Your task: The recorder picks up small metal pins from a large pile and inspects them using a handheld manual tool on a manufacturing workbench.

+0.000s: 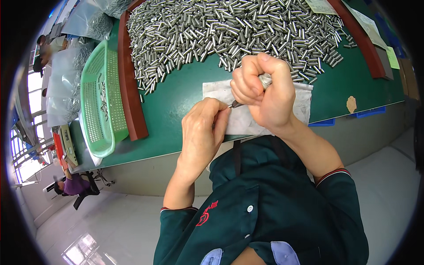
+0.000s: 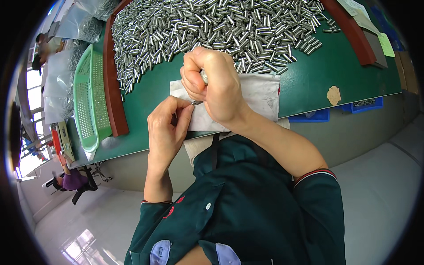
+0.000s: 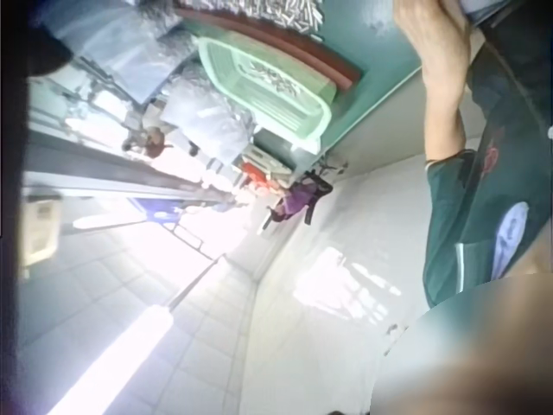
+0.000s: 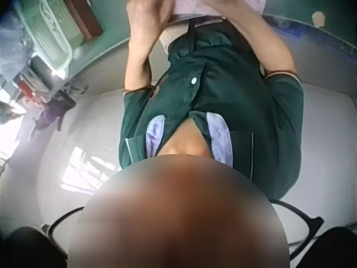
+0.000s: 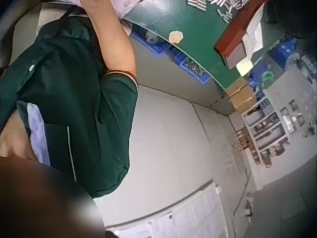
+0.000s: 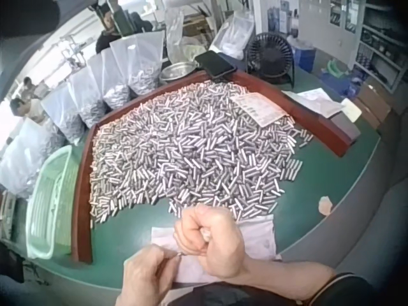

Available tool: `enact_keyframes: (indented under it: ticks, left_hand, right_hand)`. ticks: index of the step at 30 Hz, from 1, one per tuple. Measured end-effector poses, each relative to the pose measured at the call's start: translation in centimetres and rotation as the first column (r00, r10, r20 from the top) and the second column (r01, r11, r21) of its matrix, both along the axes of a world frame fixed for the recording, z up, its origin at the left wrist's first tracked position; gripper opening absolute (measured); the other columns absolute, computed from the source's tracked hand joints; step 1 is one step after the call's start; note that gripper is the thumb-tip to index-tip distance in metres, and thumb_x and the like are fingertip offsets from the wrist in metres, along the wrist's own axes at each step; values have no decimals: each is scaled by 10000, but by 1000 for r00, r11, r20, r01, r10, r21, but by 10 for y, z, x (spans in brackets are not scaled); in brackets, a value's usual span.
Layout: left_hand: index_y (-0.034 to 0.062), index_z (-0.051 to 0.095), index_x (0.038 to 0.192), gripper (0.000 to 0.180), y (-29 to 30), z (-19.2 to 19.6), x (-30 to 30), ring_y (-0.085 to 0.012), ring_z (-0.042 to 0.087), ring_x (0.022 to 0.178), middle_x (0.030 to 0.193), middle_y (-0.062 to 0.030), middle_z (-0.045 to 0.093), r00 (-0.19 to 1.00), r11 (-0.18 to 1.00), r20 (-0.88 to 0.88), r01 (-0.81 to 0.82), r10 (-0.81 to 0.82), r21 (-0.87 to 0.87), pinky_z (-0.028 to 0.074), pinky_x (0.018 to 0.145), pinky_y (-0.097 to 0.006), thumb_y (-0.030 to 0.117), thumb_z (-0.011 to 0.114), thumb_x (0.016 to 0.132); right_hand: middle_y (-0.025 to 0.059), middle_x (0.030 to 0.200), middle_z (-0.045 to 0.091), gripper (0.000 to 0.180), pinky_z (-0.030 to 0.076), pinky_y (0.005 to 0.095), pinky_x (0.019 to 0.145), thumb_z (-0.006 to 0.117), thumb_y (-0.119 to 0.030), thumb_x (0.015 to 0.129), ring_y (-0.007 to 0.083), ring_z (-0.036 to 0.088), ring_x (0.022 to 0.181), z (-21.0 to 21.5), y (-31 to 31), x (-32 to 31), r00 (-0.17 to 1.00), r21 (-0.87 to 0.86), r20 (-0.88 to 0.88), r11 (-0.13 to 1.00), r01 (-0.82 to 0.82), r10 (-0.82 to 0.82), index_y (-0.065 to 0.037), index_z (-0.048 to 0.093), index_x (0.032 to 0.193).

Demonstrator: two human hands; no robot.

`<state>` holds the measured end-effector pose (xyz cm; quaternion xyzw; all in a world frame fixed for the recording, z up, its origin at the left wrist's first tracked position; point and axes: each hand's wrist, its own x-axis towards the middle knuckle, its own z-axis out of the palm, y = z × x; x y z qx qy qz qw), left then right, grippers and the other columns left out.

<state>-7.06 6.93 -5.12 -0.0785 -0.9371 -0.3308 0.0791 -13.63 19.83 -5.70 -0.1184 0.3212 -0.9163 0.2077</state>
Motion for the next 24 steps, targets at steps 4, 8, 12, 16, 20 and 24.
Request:
enact_keyframes:
  ticks: [4, 8, 12, 16, 20, 24]
  left_hand:
    - [3, 494, 705, 108, 0, 1, 1, -277, 484, 542, 610, -114, 496, 1000, 1000, 27, 6, -6, 17, 383, 496, -342, -23, 598, 690]
    - [4, 498, 701, 108, 0, 0, 1, -270, 480, 534, 605, -111, 491, 1000, 1000, 25, -3, 3, 21, 381, 493, -338, -21, 602, 688]
    - [5, 501, 700, 105, 0, 0, 1, -265, 476, 527, 599, -108, 485, 1000, 1000, 24, -5, 5, 30, 377, 488, -338, -19, 603, 687]
    - [5, 505, 697, 102, 0, 0, 1, -263, 474, 525, 595, -105, 482, 1000, 999, 25, -10, 9, 35, 375, 486, -337, -17, 604, 687]
    - [2, 511, 691, 100, -1, 0, 1, -263, 476, 526, 589, -104, 478, 1000, 999, 22, -18, 18, 33, 377, 486, -337, -14, 609, 684]
    - [-4, 518, 682, 96, -3, -1, 1, -266, 476, 526, 585, -105, 476, 999, 998, 30, -14, 12, 53, 378, 489, -339, -15, 613, 679]
  right_hand:
    - [-22, 413, 259, 381, 157, 228, 362, 253, -282, 837, 68, 165, 366, 1, 0, 0, 1000, -7, 11, 1000, -10, 10, -99, 295, 505]
    - [-23, 411, 257, 379, 156, 228, 362, 256, -284, 833, 68, 163, 366, 1, 1, 0, 1000, -8, 9, 1000, -17, 17, -100, 293, 503]
    - [-24, 409, 255, 379, 154, 228, 362, 260, -286, 830, 67, 161, 364, 1, 0, 0, 1000, -11, 7, 1000, -13, 13, -102, 292, 499]
    - [-24, 410, 256, 383, 154, 230, 366, 262, -290, 831, 67, 161, 367, 0, 0, 0, 1000, -13, -10, 1000, -15, 15, -102, 292, 499]
    - [-24, 412, 255, 385, 154, 233, 371, 262, -292, 833, 69, 161, 369, 1, -1, 0, 1000, -1, 2, 1000, -14, 14, -101, 291, 500]
    - [-23, 415, 257, 384, 154, 235, 376, 261, -291, 834, 70, 162, 374, 2, -2, 1, 1000, 14, -13, 1000, -11, 12, -101, 293, 502]
